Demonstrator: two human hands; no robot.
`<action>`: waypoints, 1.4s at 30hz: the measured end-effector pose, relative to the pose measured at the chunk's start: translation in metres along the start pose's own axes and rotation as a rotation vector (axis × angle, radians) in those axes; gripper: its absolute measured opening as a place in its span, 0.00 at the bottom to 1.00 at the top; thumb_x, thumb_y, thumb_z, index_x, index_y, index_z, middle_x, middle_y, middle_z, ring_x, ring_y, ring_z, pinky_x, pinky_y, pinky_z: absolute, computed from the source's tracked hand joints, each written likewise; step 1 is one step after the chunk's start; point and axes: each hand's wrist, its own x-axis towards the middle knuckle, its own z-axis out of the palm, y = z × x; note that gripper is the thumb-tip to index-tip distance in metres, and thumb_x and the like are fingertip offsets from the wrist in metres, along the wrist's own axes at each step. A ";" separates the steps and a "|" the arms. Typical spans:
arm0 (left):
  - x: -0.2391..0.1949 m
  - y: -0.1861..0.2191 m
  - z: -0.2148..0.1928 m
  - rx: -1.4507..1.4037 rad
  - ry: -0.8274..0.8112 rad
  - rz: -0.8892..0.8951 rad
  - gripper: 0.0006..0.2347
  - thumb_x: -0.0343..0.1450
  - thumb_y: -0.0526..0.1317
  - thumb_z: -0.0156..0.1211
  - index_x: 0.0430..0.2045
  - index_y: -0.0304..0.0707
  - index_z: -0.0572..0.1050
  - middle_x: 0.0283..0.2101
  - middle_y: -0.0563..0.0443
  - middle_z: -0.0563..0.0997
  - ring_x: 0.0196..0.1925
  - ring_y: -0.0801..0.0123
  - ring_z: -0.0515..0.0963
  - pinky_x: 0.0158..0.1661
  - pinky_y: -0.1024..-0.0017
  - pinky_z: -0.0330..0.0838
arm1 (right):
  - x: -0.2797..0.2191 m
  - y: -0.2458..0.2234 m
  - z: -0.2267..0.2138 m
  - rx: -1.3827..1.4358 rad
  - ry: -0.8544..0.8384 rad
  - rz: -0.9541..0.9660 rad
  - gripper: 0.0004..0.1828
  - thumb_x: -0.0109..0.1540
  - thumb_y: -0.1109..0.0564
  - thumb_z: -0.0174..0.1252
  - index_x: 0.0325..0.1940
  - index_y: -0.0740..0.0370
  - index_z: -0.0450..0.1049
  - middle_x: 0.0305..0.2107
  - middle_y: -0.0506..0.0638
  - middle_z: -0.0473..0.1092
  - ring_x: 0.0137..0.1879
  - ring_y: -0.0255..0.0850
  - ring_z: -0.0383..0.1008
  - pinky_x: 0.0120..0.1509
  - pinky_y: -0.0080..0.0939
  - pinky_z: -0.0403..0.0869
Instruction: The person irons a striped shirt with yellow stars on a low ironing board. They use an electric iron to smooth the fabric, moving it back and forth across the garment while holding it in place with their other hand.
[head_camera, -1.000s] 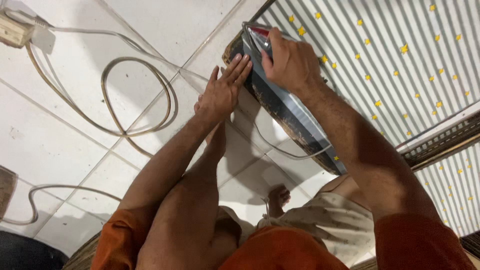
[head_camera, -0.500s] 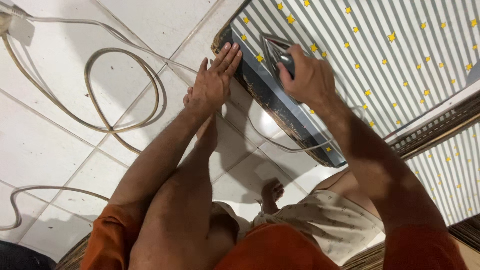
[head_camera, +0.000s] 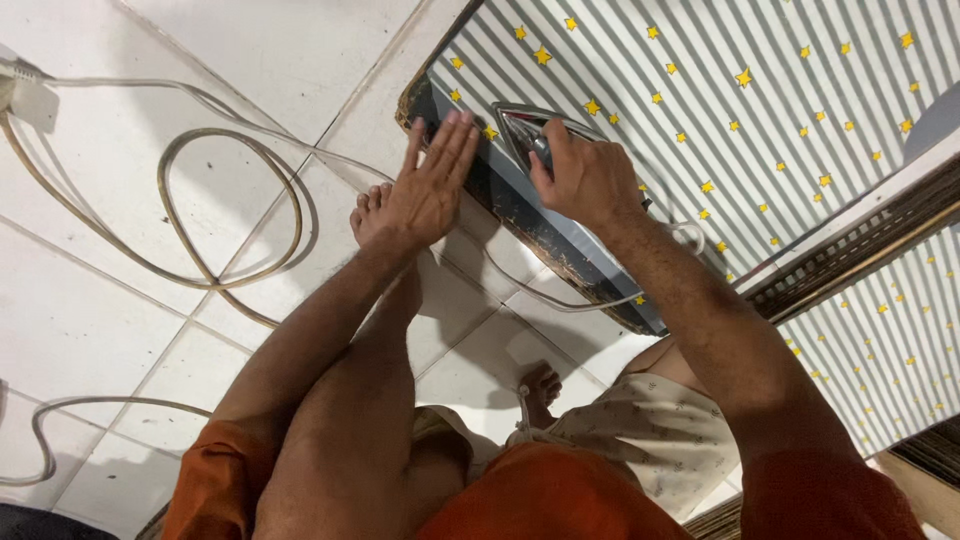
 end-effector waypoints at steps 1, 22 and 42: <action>0.000 0.003 0.002 -0.014 0.036 0.049 0.30 0.73 0.34 0.41 0.74 0.31 0.47 0.78 0.38 0.42 0.80 0.50 0.40 0.71 0.37 0.32 | -0.001 0.000 0.000 -0.005 -0.002 0.001 0.14 0.67 0.51 0.55 0.50 0.62 0.67 0.16 0.55 0.71 0.20 0.55 0.76 0.27 0.59 0.75; 0.010 0.010 0.016 -0.007 0.003 0.028 0.32 0.72 0.36 0.45 0.74 0.31 0.45 0.77 0.34 0.48 0.79 0.48 0.46 0.70 0.31 0.26 | -0.001 -0.002 0.000 -0.023 -0.034 0.030 0.15 0.67 0.47 0.55 0.49 0.60 0.68 0.17 0.53 0.72 0.22 0.52 0.78 0.29 0.55 0.76; -0.001 0.012 -0.008 -0.018 0.030 0.096 0.24 0.79 0.33 0.38 0.74 0.29 0.49 0.77 0.35 0.53 0.78 0.46 0.49 0.67 0.27 0.32 | -0.083 0.031 0.013 -0.163 -0.013 0.022 0.13 0.68 0.47 0.59 0.46 0.56 0.69 0.14 0.40 0.67 0.15 0.37 0.67 0.19 0.41 0.67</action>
